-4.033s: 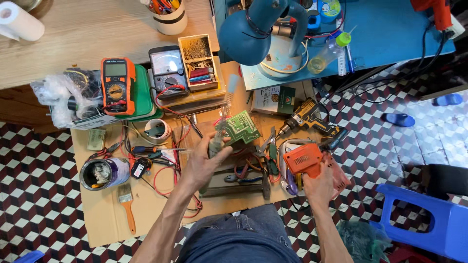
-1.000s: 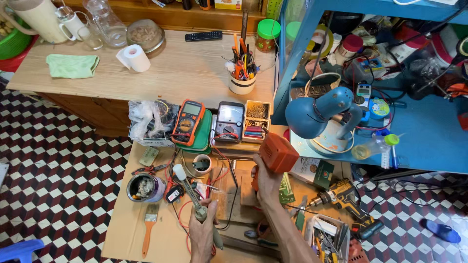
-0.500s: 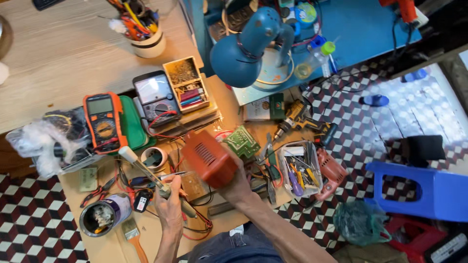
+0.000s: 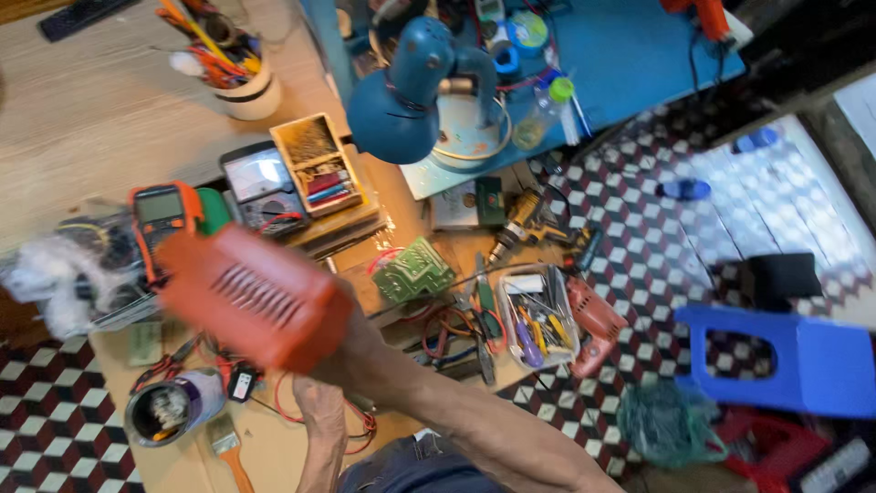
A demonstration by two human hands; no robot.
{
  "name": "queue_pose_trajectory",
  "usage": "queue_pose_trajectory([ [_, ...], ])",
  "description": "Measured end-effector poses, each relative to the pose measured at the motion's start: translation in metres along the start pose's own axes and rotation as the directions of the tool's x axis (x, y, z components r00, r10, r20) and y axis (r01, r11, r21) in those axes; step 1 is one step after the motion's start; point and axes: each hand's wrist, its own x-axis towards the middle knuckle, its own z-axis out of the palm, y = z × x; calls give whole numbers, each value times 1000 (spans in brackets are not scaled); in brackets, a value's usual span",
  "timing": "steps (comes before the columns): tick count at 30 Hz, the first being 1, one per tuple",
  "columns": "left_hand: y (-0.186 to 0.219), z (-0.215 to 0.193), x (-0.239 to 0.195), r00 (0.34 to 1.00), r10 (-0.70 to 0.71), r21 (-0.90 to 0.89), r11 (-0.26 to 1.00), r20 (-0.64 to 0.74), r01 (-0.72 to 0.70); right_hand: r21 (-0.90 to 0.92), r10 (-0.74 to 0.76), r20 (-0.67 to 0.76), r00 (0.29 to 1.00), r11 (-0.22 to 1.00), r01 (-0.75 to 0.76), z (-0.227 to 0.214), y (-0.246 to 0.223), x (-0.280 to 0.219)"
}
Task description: The person uses a heat gun and a soldering iron to work on a green circuit board. They repeatedly heat specific areas, inspect the board, and use a metal tool to adjust components. The person also handles a soldering iron and a desoldering pump during the process.
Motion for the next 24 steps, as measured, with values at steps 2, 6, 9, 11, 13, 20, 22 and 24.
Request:
queue_pose_trajectory([
  [2, 27, 6, 0, 987, -126, 13, 992, -95, 127, 214, 339, 44, 940, 915, -341, -7, 16, 9],
  [6, 64, 11, -9, 942, -254, 71, 959, -221, 275, 486, 543, 34, 839, 724, -489, -5, 60, 34],
  [9, 73, 10, -13, 926, -268, 23, 958, -264, 284, 538, 553, -26, 833, 710, -455, 11, 86, 53],
  [11, 70, 3, -13, 930, -271, 10, 959, -247, 282, 566, 539, -82, 838, 717, -406, 29, 99, 63],
  [13, 63, -3, -12, 932, -274, 31, 957, -236, 289, 669, 548, -131, 826, 664, -334, 44, 111, 70],
  [20, 34, -25, 3, 957, -208, 8, 977, -204, 214, 736, 656, -234, 718, 602, -310, 66, 160, 101],
  [22, 34, -28, 13, 962, -161, 39, 984, -221, 173, 735, 662, -253, 705, 606, -305, 69, 175, 110],
  [24, 37, -32, 25, 963, -123, 86, 985, -241, 147, 740, 662, -249, 707, 601, -302, 70, 189, 115],
])
